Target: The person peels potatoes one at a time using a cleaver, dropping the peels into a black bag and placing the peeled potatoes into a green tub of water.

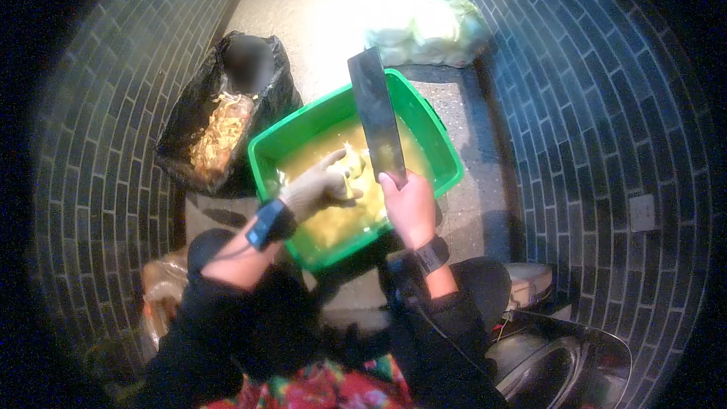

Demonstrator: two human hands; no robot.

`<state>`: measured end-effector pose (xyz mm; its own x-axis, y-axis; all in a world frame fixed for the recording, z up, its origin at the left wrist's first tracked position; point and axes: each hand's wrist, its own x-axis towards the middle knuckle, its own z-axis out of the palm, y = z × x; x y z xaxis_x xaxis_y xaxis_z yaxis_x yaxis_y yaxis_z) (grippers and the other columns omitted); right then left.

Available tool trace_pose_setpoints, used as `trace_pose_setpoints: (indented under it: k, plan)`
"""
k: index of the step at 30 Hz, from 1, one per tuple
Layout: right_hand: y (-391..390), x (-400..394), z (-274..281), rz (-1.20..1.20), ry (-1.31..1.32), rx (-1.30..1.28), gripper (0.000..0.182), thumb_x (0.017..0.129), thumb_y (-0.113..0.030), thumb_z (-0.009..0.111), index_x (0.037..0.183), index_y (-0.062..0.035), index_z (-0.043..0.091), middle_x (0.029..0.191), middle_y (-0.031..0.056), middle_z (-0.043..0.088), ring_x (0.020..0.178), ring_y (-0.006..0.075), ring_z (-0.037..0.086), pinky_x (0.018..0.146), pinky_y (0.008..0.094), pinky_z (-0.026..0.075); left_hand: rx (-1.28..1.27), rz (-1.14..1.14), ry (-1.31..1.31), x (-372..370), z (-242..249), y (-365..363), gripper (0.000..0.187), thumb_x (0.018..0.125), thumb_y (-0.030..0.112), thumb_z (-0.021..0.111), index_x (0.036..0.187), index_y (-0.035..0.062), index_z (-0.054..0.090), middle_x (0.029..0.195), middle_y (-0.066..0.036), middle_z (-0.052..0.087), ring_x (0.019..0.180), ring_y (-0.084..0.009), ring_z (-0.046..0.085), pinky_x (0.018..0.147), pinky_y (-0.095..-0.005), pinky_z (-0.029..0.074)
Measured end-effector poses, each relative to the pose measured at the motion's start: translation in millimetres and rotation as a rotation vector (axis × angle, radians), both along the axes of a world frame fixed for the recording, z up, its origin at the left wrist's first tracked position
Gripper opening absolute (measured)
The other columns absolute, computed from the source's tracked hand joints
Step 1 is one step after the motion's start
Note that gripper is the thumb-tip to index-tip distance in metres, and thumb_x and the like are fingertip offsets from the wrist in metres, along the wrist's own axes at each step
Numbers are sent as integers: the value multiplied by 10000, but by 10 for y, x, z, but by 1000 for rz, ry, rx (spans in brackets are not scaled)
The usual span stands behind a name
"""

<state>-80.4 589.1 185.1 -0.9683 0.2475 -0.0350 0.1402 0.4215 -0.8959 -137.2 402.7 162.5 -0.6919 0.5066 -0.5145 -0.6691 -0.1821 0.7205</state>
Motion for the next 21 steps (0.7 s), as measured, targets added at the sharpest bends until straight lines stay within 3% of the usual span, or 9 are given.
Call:
trace_pose_setpoints:
  k: [1, 2, 5, 12, 14, 17, 21]
  plan:
    - [8, -5, 9, 4, 9, 17, 234, 877, -177, 670, 983, 30, 700, 891, 203, 718, 832, 316, 706, 732, 362, 526, -83, 41, 15, 2, 4, 18, 687, 791, 15, 566, 1431, -13, 318, 1114, -140, 538, 908, -330, 650, 801, -461, 589]
    - [20, -9, 18, 6, 18, 33, 237, 877, -178, 673, 982, 33, 700, 895, 204, 719, 835, 308, 710, 736, 358, 528, -82, 41, 14, -28, -24, 4, 687, 791, 15, 566, 1431, -13, 318, 1114, -140, 538, 908, -330, 650, 801, -461, 589]
    - [12, -13, 57, 3, 7, 12, 232, 874, -168, 680, 977, 39, 699, 906, 205, 721, 849, 294, 716, 742, 352, 530, -193, 115, 7, -45, 83, -27, 266, 847, 125, 630, 1010, -59, 530, 922, -134, 574, 790, -281, 668, 700, -376, 604]
    - [-31, -5, 54, 8, 2, -38, 251, 867, -161, 687, 993, 56, 689, 932, 210, 723, 876, 274, 721, 773, 337, 540, -425, 105, 153, -109, 91, -146, 342, 887, 223, 660, 1094, -19, 534, 957, -98, 579, 812, -235, 673, 629, -314, 578]
    - [-53, -6, 81, 33, -3, -6, 259, 868, -165, 685, 989, 64, 685, 942, 209, 724, 877, 268, 722, 778, 332, 543, -208, 50, 141, -130, 118, -192, 373, 939, 301, 617, 1191, 45, 517, 979, -81, 585, 798, -219, 670, 608, -300, 573]
    - [-73, 5, 73, 52, -12, -11, 258, 867, -171, 685, 966, 67, 684, 929, 208, 725, 867, 274, 723, 765, 334, 546, -115, 189, 120, -110, 101, -169, 396, 978, 367, 552, 1264, 99, 499, 965, -73, 588, 764, -211, 660, 585, -288, 563]
    - [-119, 14, 123, 88, -14, 42, 255, 866, -181, 689, 967, 53, 688, 918, 195, 728, 860, 267, 725, 758, 333, 547, -81, 177, -22, -150, 178, -215, 413, 986, 355, 506, 1321, 115, 481, 960, -80, 587, 732, -211, 643, 568, -281, 551]
